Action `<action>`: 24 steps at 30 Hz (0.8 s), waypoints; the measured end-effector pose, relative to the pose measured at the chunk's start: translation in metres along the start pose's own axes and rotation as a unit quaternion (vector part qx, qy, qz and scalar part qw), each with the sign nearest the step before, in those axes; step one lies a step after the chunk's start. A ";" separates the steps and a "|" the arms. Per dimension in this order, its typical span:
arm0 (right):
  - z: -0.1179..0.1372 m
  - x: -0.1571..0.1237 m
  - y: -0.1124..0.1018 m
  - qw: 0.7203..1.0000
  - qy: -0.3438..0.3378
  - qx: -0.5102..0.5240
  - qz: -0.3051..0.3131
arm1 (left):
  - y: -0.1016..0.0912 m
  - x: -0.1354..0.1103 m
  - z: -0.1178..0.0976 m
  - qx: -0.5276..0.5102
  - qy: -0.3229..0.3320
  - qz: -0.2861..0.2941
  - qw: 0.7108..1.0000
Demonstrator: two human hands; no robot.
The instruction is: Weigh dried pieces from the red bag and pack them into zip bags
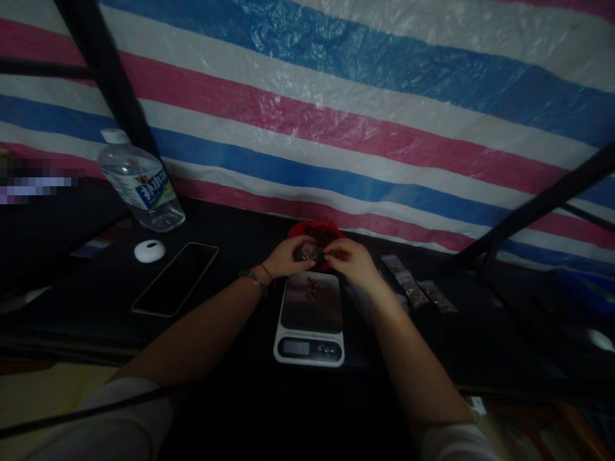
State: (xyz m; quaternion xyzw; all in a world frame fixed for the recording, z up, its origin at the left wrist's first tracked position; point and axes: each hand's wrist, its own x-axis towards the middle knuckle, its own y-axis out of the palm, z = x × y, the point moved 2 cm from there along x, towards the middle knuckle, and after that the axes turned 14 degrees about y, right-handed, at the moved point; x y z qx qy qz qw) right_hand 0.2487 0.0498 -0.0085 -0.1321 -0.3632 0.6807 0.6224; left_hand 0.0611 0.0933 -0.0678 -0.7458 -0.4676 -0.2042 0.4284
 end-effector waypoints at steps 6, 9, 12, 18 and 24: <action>0.004 0.021 0.020 1.000 -0.007 0.005 -0.008 | 0.002 0.003 -0.007 -0.012 0.012 -0.006 1.000; 0.003 0.022 0.031 1.000 0.004 0.022 0.015 | 0.001 0.004 -0.008 -0.028 0.008 -0.010 1.000; 0.006 0.020 0.032 0.999 0.008 0.031 0.007 | 0.002 0.004 -0.006 -0.028 0.000 -0.014 1.000; 0.011 0.011 0.016 0.998 -0.049 -0.013 -0.037 | 0.002 0.001 0.000 0.002 -0.015 -0.027 1.000; -0.003 -0.008 0.013 0.995 -0.023 -0.081 0.060 | -0.004 0.000 0.005 0.028 -0.042 -0.084 0.995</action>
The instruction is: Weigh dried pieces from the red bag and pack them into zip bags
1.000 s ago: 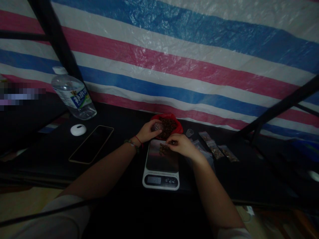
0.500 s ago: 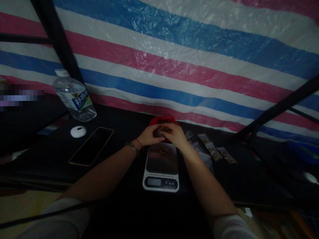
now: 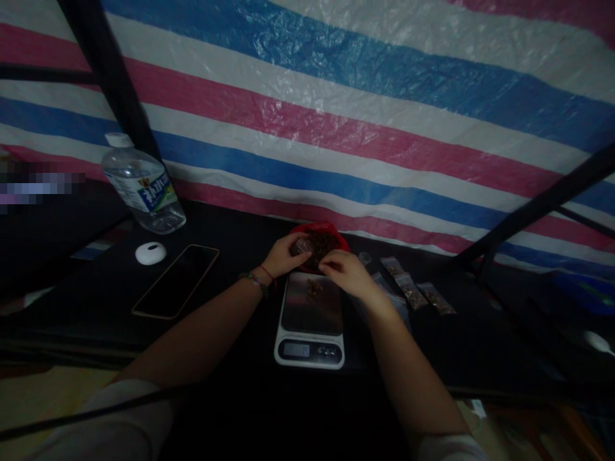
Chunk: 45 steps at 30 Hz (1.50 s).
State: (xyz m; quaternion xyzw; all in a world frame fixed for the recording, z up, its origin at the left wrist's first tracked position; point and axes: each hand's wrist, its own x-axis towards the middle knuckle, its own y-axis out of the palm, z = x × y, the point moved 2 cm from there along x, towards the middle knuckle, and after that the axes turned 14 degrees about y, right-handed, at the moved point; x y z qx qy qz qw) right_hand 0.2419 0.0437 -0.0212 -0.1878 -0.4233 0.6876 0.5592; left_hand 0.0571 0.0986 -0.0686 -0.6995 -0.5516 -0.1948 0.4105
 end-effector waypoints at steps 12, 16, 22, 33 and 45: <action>0.019 -0.022 0.025 0.983 -0.029 -0.090 0.156 | 0.001 0.001 0.001 0.015 -0.016 0.014 1.000; 0.021 -0.023 0.025 0.983 -0.044 -0.103 0.144 | 0.002 0.001 0.001 0.018 -0.015 0.017 1.000; 0.020 -0.020 0.028 0.980 -0.047 -0.139 0.136 | 0.003 0.000 0.003 0.021 -0.014 0.020 0.999; 0.025 -0.018 0.027 0.985 -0.025 -0.116 0.121 | 0.002 0.001 0.002 0.027 -0.005 0.023 0.999; 0.006 0.001 -0.004 0.997 -0.017 0.074 -0.018 | 0.008 0.002 -0.019 0.057 0.091 0.170 0.980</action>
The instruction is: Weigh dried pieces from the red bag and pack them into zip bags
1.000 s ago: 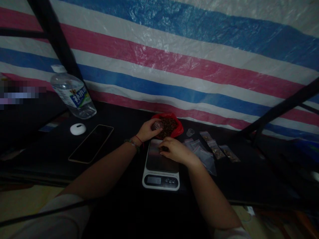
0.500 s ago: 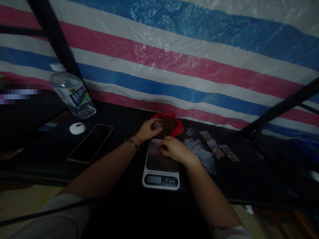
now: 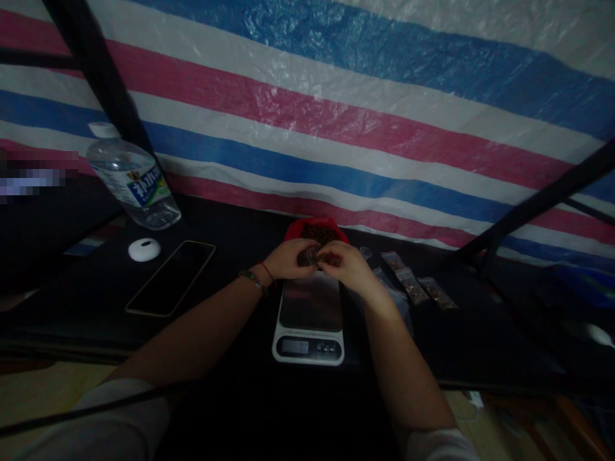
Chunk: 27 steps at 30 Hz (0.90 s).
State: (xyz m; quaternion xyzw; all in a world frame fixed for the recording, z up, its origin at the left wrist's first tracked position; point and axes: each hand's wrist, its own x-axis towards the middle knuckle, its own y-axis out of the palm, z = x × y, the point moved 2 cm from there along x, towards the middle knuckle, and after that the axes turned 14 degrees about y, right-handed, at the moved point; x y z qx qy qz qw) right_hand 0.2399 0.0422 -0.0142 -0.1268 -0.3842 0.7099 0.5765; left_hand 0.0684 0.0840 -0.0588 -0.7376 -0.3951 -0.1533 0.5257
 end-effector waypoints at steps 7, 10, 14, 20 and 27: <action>0.004 0.011 0.008 0.997 0.018 0.036 -0.069 | 0.004 0.004 -0.006 0.014 0.008 -0.015 1.000; 0.004 0.013 0.016 0.994 0.032 0.040 -0.092 | 0.005 0.005 -0.006 -0.003 -0.007 -0.058 0.998; 0.006 0.012 0.021 0.990 0.045 0.052 -0.120 | 0.005 0.006 -0.007 -0.023 -0.025 -0.089 0.995; 0.005 0.012 0.022 0.985 0.059 0.060 -0.150 | 0.005 0.006 -0.009 -0.023 -0.039 -0.112 0.993; 0.001 0.013 0.021 0.984 0.057 0.037 -0.163 | 0.004 0.005 -0.009 -0.028 -0.047 -0.133 0.990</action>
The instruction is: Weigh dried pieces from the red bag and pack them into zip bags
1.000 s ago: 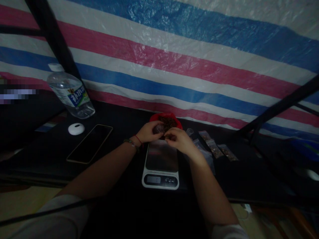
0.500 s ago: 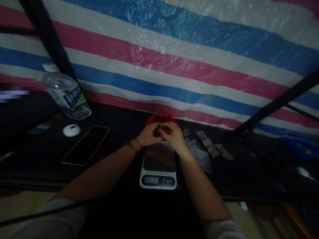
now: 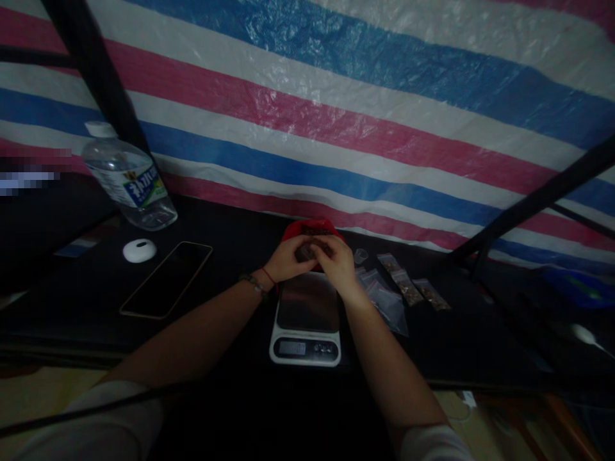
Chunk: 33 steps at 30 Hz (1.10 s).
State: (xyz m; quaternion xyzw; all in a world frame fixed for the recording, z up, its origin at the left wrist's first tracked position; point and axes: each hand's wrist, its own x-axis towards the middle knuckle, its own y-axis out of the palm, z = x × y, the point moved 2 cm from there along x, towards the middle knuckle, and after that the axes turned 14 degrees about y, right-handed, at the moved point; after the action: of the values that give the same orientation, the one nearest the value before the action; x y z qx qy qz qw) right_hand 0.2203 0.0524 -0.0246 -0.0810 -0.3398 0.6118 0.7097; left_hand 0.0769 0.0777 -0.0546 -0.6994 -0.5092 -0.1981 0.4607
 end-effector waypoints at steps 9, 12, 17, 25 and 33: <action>-0.005 0.002 -0.003 0.999 -0.031 -0.018 0.009 | -0.002 -0.002 0.005 -0.014 -0.009 0.002 1.000; -0.003 0.003 -0.004 0.999 -0.037 -0.023 0.027 | -0.001 -0.004 0.008 -0.007 -0.020 -0.004 1.000; -0.004 0.004 -0.003 0.997 -0.037 -0.017 0.071 | 0.001 -0.005 0.010 0.000 0.002 0.000 1.000; -0.010 0.003 -0.001 0.991 0.031 0.063 0.115 | 0.001 -0.004 0.008 -0.013 0.004 0.014 1.000; -0.010 0.003 -0.005 0.996 -0.017 0.000 0.092 | -0.001 -0.004 0.007 -0.018 0.021 0.029 0.999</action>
State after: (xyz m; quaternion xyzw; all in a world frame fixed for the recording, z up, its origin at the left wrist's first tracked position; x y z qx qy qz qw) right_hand 0.2305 0.0568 -0.0284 -0.1013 -0.3427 0.6757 0.6448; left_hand 0.0727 0.0814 -0.0607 -0.7175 -0.4753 -0.2086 0.4645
